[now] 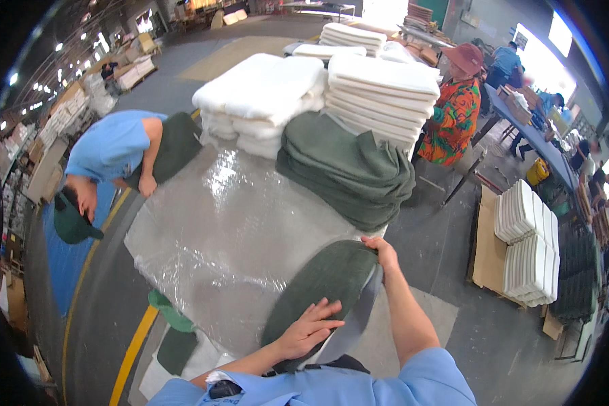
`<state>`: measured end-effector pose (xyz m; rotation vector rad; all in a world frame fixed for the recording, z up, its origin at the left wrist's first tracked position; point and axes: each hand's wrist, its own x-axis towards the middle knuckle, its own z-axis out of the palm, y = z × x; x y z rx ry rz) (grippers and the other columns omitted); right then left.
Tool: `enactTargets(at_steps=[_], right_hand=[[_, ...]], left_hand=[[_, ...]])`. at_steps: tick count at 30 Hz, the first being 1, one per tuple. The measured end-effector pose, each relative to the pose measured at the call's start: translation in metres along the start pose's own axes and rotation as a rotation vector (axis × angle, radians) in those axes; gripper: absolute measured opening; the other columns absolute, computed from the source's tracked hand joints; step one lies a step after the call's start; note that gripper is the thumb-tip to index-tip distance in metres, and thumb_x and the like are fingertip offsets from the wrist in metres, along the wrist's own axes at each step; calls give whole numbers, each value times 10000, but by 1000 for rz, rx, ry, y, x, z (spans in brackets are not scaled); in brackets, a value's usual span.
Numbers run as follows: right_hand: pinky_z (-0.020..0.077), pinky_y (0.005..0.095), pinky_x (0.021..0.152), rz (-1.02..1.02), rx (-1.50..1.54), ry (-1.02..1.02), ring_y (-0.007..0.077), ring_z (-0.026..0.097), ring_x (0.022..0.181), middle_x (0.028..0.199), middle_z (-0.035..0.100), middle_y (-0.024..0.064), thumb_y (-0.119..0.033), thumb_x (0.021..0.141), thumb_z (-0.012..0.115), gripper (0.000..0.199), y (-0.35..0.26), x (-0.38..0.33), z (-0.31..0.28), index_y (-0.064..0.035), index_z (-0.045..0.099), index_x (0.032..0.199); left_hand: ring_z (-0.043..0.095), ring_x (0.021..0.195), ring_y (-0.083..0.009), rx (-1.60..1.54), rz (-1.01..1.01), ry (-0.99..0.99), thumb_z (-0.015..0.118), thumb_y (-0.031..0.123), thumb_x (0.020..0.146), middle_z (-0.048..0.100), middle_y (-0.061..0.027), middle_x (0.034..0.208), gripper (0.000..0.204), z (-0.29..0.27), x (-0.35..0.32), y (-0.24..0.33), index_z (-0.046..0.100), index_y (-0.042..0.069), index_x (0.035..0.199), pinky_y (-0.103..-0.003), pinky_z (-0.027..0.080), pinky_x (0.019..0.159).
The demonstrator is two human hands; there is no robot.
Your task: The person folds green fabric cushions around white foam inserts on a plastic-covered table. They repeatedly wrap the fabric, tuck edges, and place the finished cushions onto a nearby cardboard sheet.
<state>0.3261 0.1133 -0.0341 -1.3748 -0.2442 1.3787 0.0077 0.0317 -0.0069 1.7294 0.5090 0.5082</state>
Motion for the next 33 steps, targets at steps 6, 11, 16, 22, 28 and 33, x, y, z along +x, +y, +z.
enactTargets(at_steps=[6, 11, 16, 22, 28, 33], right_hand=[[496, 428, 1059, 41, -807, 76, 299, 668, 1206, 1264, 736, 135, -541, 1037, 636, 575, 43, -37, -63, -59, 704, 1343], [474, 412, 1064, -124, -994, 170, 296, 666, 1217, 1233, 733, 223, -563, 1080, 521, 633, 68, -43, -52, 0, 703, 1307], [498, 366, 922, -498, -623, 147, 206, 626, 928, 943, 706, 114, -578, 1112, 460, 645, 74, -69, -59, 10, 688, 979], [494, 354, 911, -392, 42, -186, 222, 630, 925, 964, 689, 107, -677, 1107, 341, 738, 74, -109, -28, -30, 664, 962], [524, 393, 940, -184, -36, -181, 255, 677, 977, 1065, 738, 153, -579, 1110, 417, 655, 95, -73, -38, 1, 716, 1056], [539, 442, 1041, 83, -61, -323, 286, 703, 1115, 1196, 754, 130, -442, 1093, 480, 502, 81, -57, -40, -12, 677, 1260]], left_hand=[[681, 1028, -259, 157, -680, 1016, 682, 236, 1041, 723, -143, 1170, 293, 0, -117, -55, 704, 24, 1241, -393, 530, 955], [647, 967, -249, -82, -873, 1188, 599, 407, 1073, 715, -159, 1022, 450, -15, -131, -88, 739, -21, 1089, -393, 503, 887], [592, 858, -204, -271, -751, 1389, 528, 426, 1108, 673, -90, 912, 517, -11, -142, -61, 685, -15, 889, -371, 471, 796], [533, 773, -173, 154, -310, 1521, 452, 335, 1146, 597, -54, 750, 540, -1, -184, 16, 620, 23, 739, -353, 437, 750], [632, 850, -219, 104, -298, 1476, 402, 353, 1137, 690, -93, 826, 556, 18, -192, -30, 668, 25, 777, -381, 482, 853], [673, 975, -222, -514, -198, 1478, 397, 417, 1123, 761, -99, 965, 600, 16, -204, -56, 764, 9, 880, -366, 474, 979]])
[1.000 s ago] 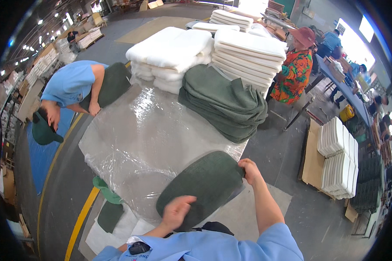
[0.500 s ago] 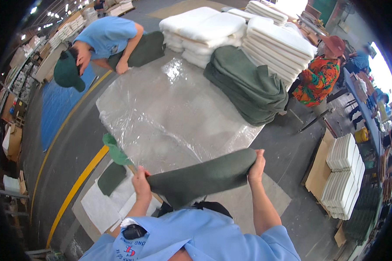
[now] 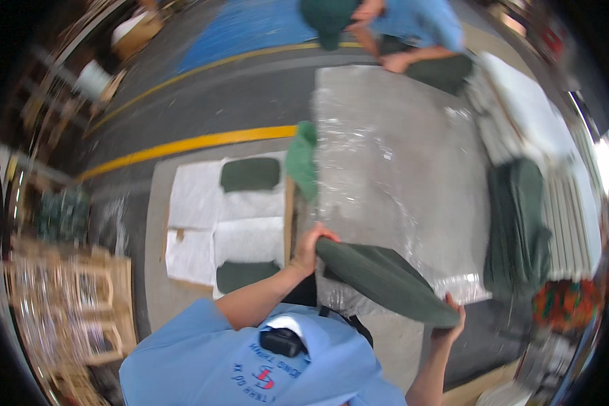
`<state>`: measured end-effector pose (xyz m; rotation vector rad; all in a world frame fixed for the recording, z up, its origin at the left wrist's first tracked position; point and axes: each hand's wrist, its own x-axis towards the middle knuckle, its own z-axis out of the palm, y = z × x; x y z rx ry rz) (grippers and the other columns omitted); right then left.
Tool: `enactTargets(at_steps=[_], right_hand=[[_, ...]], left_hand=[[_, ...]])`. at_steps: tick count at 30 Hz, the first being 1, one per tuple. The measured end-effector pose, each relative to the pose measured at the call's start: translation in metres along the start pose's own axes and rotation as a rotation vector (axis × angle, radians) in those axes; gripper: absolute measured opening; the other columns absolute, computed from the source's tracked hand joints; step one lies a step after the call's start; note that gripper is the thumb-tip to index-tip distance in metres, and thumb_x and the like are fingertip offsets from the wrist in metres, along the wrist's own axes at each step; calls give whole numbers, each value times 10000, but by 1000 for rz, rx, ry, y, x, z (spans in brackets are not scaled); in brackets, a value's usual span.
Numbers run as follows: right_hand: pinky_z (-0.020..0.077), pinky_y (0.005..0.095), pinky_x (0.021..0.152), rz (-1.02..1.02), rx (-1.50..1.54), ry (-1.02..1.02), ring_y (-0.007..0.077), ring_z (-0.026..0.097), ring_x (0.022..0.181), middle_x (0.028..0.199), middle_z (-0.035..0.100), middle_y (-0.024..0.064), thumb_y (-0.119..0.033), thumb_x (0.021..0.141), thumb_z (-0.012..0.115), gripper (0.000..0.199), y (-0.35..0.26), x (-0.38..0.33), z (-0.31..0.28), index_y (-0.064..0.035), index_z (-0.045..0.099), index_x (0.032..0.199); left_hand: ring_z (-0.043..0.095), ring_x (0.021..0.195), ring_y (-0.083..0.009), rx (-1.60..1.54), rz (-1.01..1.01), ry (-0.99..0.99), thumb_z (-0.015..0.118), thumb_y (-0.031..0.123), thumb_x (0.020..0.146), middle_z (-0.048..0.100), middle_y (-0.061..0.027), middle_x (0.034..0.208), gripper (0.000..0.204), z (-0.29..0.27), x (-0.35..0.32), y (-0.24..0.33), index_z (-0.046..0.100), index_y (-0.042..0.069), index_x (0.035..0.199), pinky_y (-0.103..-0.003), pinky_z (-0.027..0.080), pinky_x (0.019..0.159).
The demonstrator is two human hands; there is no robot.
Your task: The person folds green fabric cushions around white foam inserts on a plastic-covered table. They repeatedly wrap the fabric, tuck edges, and place the finished cushions onto a nearby cardboard sheet.
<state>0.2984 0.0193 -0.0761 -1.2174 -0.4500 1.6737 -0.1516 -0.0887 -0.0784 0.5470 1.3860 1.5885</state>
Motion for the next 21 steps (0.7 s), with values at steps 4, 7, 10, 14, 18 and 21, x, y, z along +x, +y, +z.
enactTargets(at_steps=[4, 7, 10, 14, 18, 21], right_hand=[[528, 463, 1055, 394, -147, 11, 274, 682, 1194, 1248, 744, 65, -466, 1065, 522, 457, -27, -23, -1, -85, 707, 1238], [525, 503, 1064, 636, -353, -131, 291, 649, 1274, 1378, 691, 82, -488, 1046, 566, 525, -46, -37, -1, -96, 655, 1383], [589, 519, 977, 586, -518, -105, 299, 686, 1225, 1357, 699, 117, -503, 983, 666, 587, -37, -44, 8, -88, 645, 1397], [581, 499, 999, 481, -621, -176, 320, 669, 1246, 1433, 646, 149, -399, 987, 696, 591, -47, -39, 32, -65, 585, 1461], [487, 494, 1130, 197, -818, -500, 332, 593, 1347, 1534, 575, 134, -339, 1009, 686, 651, -79, -36, 121, -71, 484, 1567], [383, 518, 1225, 92, -414, -679, 332, 505, 1447, 1615, 507, 124, -397, 1036, 674, 732, -103, -42, 186, -102, 399, 1646]], left_hand=[[637, 1190, -211, -194, -4, -26, 466, 431, 1112, 742, -119, 1204, 544, -12, -23, -11, 790, 5, 1016, -348, 410, 1124], [587, 1297, -198, -241, -55, 38, 520, 412, 1100, 669, -113, 1395, 484, -22, -54, -13, 764, 10, 1210, -341, 362, 1181], [565, 1331, -184, -244, -178, 104, 609, 373, 1071, 615, -79, 1475, 514, -36, -82, -19, 633, 31, 1454, -330, 380, 1171], [612, 1292, -223, -447, -463, 27, 742, 306, 1003, 642, -106, 1422, 644, -63, -111, -31, 527, 6, 1531, -369, 485, 1103], [632, 1307, -272, -703, -516, -132, 806, 213, 950, 639, -156, 1442, 700, -94, -147, -32, 493, 6, 1541, -437, 509, 1128], [620, 1339, -280, -852, -470, -243, 781, 181, 966, 628, -160, 1464, 672, -95, -170, 13, 486, 15, 1546, -441, 496, 1156]])
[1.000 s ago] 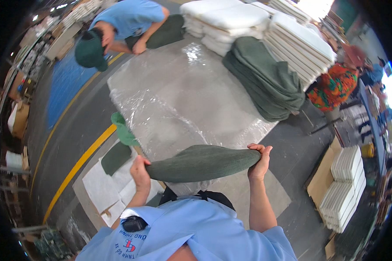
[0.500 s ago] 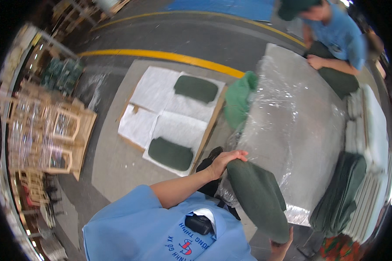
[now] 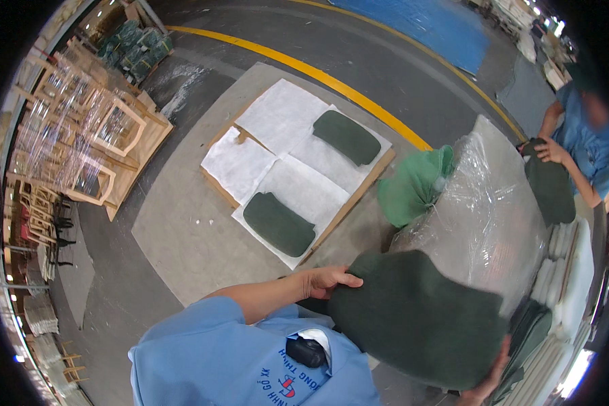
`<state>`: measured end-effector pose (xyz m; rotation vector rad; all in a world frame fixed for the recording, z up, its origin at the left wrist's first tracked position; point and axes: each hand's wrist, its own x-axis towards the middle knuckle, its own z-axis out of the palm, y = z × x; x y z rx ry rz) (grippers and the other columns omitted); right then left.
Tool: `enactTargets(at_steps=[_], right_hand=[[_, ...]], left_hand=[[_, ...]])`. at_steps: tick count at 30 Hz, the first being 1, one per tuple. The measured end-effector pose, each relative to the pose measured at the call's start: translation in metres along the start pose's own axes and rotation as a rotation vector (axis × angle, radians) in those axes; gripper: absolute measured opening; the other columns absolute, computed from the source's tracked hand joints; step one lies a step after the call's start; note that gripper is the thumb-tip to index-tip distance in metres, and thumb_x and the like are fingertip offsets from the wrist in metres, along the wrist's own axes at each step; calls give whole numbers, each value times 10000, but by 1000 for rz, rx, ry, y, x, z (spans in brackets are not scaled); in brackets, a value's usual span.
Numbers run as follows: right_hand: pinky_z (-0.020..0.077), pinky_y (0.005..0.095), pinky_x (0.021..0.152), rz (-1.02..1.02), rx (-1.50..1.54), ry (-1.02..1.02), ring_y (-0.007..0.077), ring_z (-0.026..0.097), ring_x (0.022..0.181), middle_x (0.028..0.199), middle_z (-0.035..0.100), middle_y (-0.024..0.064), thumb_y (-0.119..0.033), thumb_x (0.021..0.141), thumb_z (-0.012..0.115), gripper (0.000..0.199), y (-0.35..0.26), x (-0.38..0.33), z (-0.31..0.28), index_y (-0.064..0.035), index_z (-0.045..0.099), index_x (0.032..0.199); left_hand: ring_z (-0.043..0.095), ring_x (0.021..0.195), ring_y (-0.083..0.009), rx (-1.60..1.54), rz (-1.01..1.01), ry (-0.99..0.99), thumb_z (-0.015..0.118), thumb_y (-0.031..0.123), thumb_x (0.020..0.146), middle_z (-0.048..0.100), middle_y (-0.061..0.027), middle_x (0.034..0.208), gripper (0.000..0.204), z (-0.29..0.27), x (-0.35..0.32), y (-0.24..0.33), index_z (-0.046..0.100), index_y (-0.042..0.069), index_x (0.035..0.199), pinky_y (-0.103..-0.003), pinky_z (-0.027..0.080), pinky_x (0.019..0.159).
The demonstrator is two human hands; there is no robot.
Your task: The person folds green fabric cushions around white foam inserts on a plastic-covered table. They repeatedly wrap the fabric, tuck edges, and place the finished cushions onto a nearby cardboard sheet.
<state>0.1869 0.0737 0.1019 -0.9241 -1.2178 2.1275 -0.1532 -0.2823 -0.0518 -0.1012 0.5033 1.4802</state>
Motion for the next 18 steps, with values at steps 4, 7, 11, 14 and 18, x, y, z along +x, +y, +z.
enactTargets(at_steps=[4, 7, 11, 14, 18], right_hand=[[368, 525, 1239, -262, 181, -501, 312, 476, 1479, 1632, 487, 129, -425, 1058, 634, 683, -12, 7, 114, -112, 426, 1629], [348, 531, 1257, -244, 176, -538, 318, 465, 1492, 1619, 506, 141, -381, 1065, 634, 602, 100, 6, 137, -118, 490, 1588], [532, 484, 1108, 135, 204, -175, 321, 610, 1319, 1443, 616, 150, -96, 874, 747, 695, 227, -51, 294, -44, 504, 1523], [558, 491, 1071, 219, 11, -176, 338, 639, 1268, 1395, 627, 171, -23, 813, 744, 740, 262, -30, 327, -17, 496, 1510], [587, 465, 1019, 368, -194, -245, 347, 691, 1147, 1280, 668, 169, 4, 798, 716, 684, 309, 6, 359, 5, 508, 1450]], left_hand=[[585, 1390, -283, -93, 261, -67, 759, 143, 975, 595, -158, 1509, 670, 9, -41, -1, 464, 16, 1564, -440, 471, 1192], [577, 1400, -273, -182, 342, -97, 758, 124, 979, 595, -128, 1515, 667, 8, -63, -7, 460, 38, 1570, -427, 455, 1208], [612, 1331, -253, -183, 414, -55, 764, 225, 1003, 621, -91, 1478, 635, -18, -119, -35, 490, 62, 1552, -405, 510, 1125], [681, 1154, -215, -96, 191, 69, 788, 357, 990, 706, -88, 1351, 641, -78, -145, -45, 548, 82, 1517, -358, 559, 965], [707, 1030, -204, 609, 125, 419, 824, 401, 935, 738, -94, 1240, 675, -157, -180, -72, 592, 85, 1484, -371, 578, 881]])
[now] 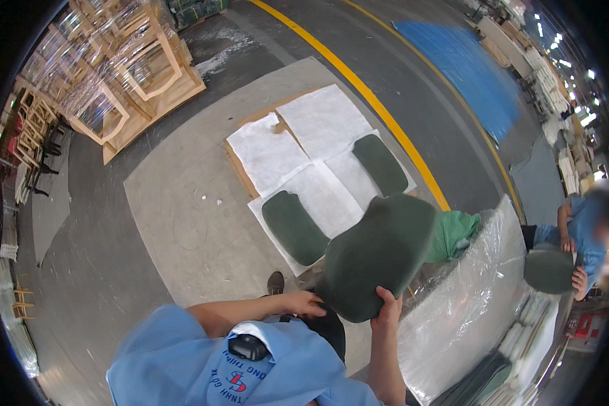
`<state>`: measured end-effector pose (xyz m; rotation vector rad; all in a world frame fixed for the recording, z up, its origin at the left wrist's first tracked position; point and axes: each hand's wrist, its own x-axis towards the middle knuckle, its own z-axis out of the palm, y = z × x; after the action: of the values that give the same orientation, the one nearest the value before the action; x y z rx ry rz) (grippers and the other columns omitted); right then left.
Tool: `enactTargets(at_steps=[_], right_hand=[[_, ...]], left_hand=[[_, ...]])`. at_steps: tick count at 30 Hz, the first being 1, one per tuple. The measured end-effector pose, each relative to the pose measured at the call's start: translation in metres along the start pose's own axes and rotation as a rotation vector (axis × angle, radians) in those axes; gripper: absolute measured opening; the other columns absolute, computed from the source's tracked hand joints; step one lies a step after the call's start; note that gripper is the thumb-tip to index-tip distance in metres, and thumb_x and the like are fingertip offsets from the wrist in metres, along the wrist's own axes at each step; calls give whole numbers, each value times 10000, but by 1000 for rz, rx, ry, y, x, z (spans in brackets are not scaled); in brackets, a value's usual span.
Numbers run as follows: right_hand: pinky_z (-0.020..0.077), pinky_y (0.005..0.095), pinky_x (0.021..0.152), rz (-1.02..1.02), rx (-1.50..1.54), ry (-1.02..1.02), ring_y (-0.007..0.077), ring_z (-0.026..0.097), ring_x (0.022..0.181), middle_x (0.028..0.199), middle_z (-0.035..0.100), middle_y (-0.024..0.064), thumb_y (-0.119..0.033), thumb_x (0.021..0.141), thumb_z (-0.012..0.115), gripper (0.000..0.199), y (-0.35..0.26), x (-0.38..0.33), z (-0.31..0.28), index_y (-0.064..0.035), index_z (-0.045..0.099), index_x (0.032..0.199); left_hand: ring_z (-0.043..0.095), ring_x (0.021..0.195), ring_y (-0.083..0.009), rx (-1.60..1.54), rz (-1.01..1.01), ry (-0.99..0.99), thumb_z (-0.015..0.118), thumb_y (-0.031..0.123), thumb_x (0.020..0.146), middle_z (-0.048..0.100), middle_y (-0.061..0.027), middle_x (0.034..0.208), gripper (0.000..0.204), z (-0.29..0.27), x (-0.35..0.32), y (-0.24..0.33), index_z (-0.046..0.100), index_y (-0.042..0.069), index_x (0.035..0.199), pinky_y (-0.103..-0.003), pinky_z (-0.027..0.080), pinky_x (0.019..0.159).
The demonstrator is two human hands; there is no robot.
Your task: The person folds green fabric cushions around white foam inserts on a plastic-covered table. They repeatedly wrap the fabric, tuck edges, and place the finished cushions onto a nearby cardboard sheet.
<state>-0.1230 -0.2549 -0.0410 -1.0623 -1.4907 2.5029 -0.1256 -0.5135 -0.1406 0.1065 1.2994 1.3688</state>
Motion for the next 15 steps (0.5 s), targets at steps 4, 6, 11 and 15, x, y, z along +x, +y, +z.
enactTargets(at_steps=[4, 6, 11, 15], right_hand=[[611, 470, 938, 182, -240, -25, 352, 709, 1083, 1229, 680, 178, 14, 781, 725, 651, 12, 72, -8, 2, 523, 1400], [614, 474, 906, 197, -371, -50, 346, 713, 1064, 1209, 685, 181, 20, 770, 732, 645, 28, 116, -17, 9, 526, 1381], [595, 434, 912, 315, -651, -176, 314, 707, 1073, 1223, 693, 187, 38, 743, 744, 729, 61, 235, 4, 44, 505, 1432], [582, 442, 926, 451, -673, -312, 317, 700, 1081, 1243, 700, 168, 45, 760, 746, 757, 98, 331, 21, -6, 509, 1477]], left_hand=[[723, 921, -182, -234, -75, 382, 852, 390, 896, 736, -116, 1185, 754, -49, -41, -64, 562, 60, 1509, -348, 586, 758], [725, 929, -201, -531, -194, 571, 833, 331, 920, 738, -113, 1192, 711, -68, -65, -74, 550, 56, 1511, -356, 589, 765], [717, 814, -187, -656, -342, 952, 804, 286, 929, 739, -117, 1104, 633, -93, -78, -99, 574, 41, 1466, -315, 568, 634], [725, 864, -212, -685, -408, 1017, 796, 286, 947, 745, -116, 1152, 636, -125, -27, -116, 549, 32, 1475, -352, 588, 687]])
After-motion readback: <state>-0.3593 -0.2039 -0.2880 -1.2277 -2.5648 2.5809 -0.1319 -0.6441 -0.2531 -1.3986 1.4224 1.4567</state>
